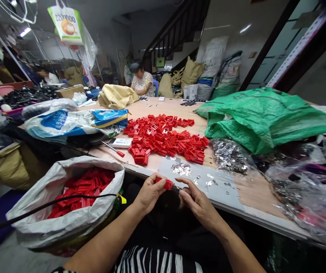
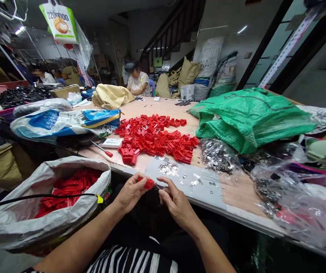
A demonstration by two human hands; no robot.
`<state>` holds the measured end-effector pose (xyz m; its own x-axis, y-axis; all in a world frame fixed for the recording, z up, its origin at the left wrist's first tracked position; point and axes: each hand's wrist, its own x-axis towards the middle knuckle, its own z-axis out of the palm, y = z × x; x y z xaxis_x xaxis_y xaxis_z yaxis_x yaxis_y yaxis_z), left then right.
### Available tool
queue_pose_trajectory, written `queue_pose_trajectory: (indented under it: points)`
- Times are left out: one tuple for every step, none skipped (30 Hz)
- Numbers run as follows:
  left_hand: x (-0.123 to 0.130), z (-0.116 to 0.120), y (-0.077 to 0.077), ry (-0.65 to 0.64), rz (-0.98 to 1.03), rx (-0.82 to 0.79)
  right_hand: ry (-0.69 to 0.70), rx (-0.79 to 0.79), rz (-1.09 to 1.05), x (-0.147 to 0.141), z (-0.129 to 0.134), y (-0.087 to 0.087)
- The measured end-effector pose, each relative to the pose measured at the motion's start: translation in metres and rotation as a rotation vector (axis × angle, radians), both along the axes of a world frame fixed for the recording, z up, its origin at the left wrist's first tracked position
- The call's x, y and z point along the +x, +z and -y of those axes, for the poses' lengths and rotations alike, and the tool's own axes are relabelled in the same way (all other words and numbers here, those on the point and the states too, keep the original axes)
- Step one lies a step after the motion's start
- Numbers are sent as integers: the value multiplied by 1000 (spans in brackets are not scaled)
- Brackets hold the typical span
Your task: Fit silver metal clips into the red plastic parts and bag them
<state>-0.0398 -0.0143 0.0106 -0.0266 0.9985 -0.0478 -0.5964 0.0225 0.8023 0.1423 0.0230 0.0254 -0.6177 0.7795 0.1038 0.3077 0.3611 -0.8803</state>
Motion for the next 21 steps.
queue_pose_trajectory:
  points:
    - [1, 3, 3, -55, 130, -27, 34, 4, 3, -1, 4, 6]
    - [2, 7, 6, -95, 229, -49, 59, 13, 8, -3, 7, 10]
    - [2, 9, 8, -119, 296, -69, 77, 26, 12, -5, 10, 14]
    - [2, 12, 10, -130, 343, -87, 88, 39, 13, -7, 13, 16]
    - [2, 14, 11, -134, 375, -104, 94, 49, 12, -9, 15, 18]
    - [3, 16, 12, -131, 401, -121, 96, 57, 9, -10, 16, 19]
    - [3, 18, 13, -124, 422, -136, 94, 68, 7, -11, 17, 20]
    - [4, 20, 14, -116, 440, -148, 88, 87, 6, -12, 18, 22]
    - [5, 22, 15, -112, 454, -157, 78, 117, 3, -12, 18, 23]
    - [6, 24, 17, -114, 466, -161, 68, 154, -4, -13, 18, 25]
    - [7, 26, 18, -122, 475, -160, 58, 192, -14, -13, 17, 27]
    - [8, 28, 19, -132, 482, -156, 49, 225, -28, -13, 17, 30]
    - [9, 29, 19, -139, 488, -153, 45, 243, -42, -13, 16, 32]
    - [9, 30, 20, -141, 496, -152, 46, 247, -54, -14, 15, 34]
    - [9, 30, 20, -138, 505, -156, 51, 238, -61, -15, 14, 35]
    - [8, 31, 20, -131, 513, -164, 62, 224, -62, -16, 14, 36]
    - [7, 30, 19, -122, 520, -177, 73, 206, -63, -18, 13, 36]
    - [6, 30, 19, -113, 526, -188, 82, 190, -65, -20, 13, 36]
    - [5, 30, 18, -107, 530, -199, 88, 177, -66, -22, 14, 35]
    - [3, 29, 17, -100, 534, -208, 89, 165, -68, -24, 14, 34]
    - [2, 29, 16, -92, 541, -214, 87, 153, -70, -27, 15, 34]
